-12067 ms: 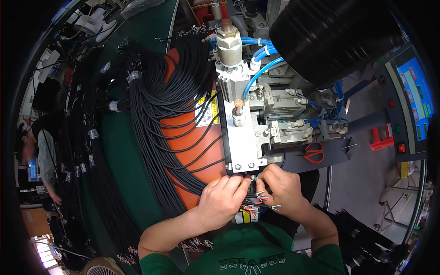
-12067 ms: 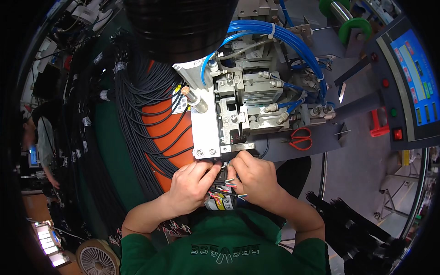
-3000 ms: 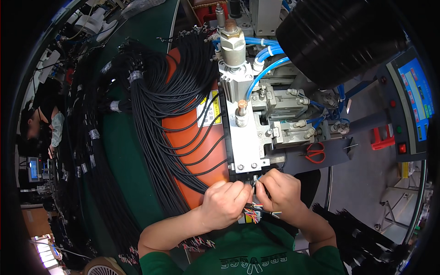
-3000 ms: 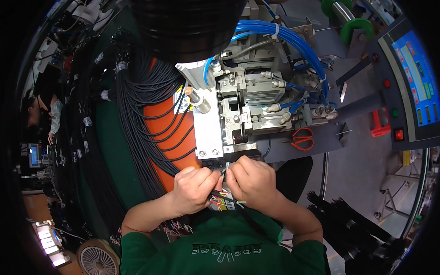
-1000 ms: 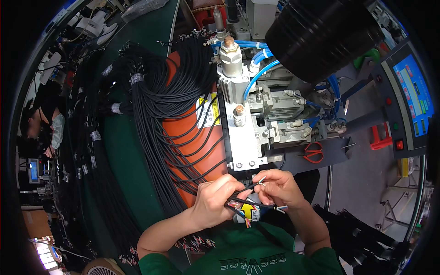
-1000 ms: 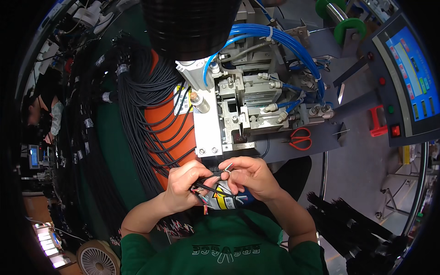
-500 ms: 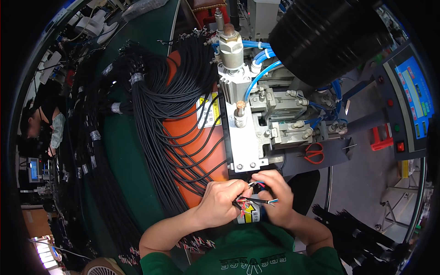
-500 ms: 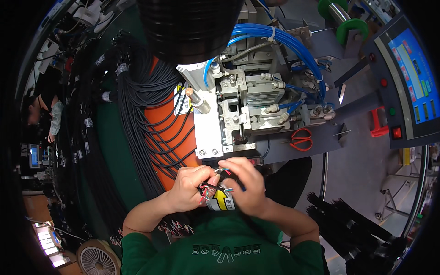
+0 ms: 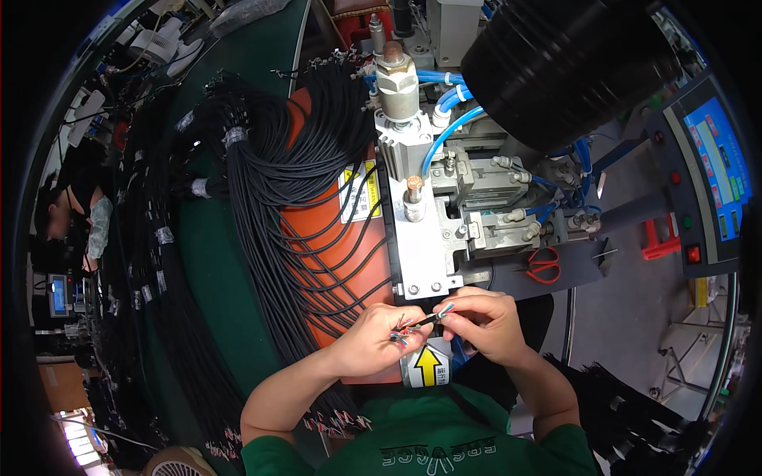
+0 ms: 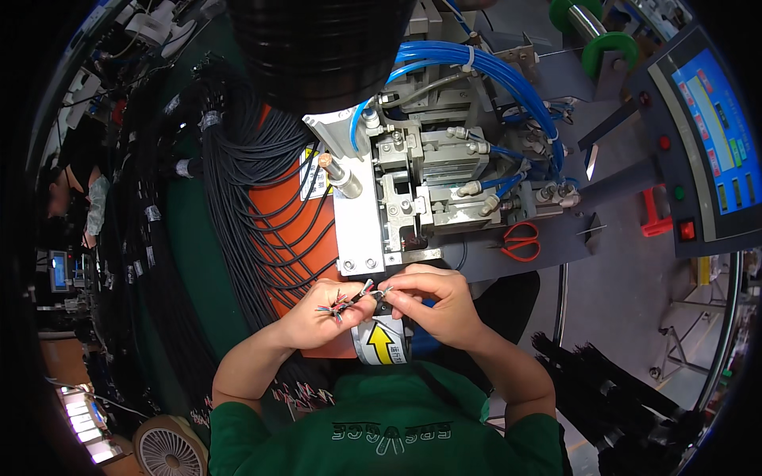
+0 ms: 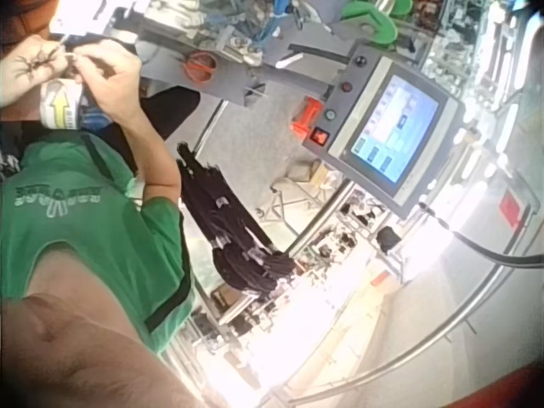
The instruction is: The person processes cable bundles by repeatedly separating colored wire leads from each cable end, inserting them into a machine to crimp connectors, and repositioning the cable bundles across the workbench.
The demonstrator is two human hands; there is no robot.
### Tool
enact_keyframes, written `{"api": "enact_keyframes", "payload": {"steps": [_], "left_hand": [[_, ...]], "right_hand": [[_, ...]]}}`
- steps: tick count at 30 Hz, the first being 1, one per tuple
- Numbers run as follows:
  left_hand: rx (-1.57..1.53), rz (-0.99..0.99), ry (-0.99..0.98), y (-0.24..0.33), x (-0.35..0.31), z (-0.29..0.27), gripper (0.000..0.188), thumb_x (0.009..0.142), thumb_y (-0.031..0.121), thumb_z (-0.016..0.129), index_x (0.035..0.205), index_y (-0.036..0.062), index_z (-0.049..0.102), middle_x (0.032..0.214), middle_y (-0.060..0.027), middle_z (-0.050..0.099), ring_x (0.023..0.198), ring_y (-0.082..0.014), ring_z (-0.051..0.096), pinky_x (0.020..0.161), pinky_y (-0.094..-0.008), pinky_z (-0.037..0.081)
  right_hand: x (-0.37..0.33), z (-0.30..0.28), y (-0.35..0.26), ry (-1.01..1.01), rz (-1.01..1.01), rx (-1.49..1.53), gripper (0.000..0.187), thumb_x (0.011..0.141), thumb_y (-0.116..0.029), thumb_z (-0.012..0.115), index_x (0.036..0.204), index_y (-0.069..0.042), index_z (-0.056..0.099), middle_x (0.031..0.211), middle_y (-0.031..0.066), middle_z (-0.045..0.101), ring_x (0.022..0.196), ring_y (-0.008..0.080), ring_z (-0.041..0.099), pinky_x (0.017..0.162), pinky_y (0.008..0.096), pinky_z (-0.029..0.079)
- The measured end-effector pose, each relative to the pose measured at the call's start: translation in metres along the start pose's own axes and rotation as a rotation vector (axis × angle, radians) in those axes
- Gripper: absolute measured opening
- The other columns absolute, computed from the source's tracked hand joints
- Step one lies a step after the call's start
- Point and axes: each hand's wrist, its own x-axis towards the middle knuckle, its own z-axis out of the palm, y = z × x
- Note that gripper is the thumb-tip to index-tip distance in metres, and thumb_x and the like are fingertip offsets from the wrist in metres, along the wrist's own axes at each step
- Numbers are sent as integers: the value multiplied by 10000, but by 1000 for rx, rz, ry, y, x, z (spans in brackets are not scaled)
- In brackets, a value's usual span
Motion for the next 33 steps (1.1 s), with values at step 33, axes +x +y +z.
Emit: {"api": "enact_keyframes", "payload": {"steps": [33], "left_hand": [[1233, 356, 107, 9, 4, 25, 302, 756, 91, 599, 1009, -72, 621, 841, -61, 489, 760, -187, 532, 622, -270, 477]], "right_hand": [[0, -4, 5, 30, -361, -989, 107, 794, -69, 662, 876, -10, 626, 813, 79, 613, 608, 229, 631, 517, 321, 500]]}}
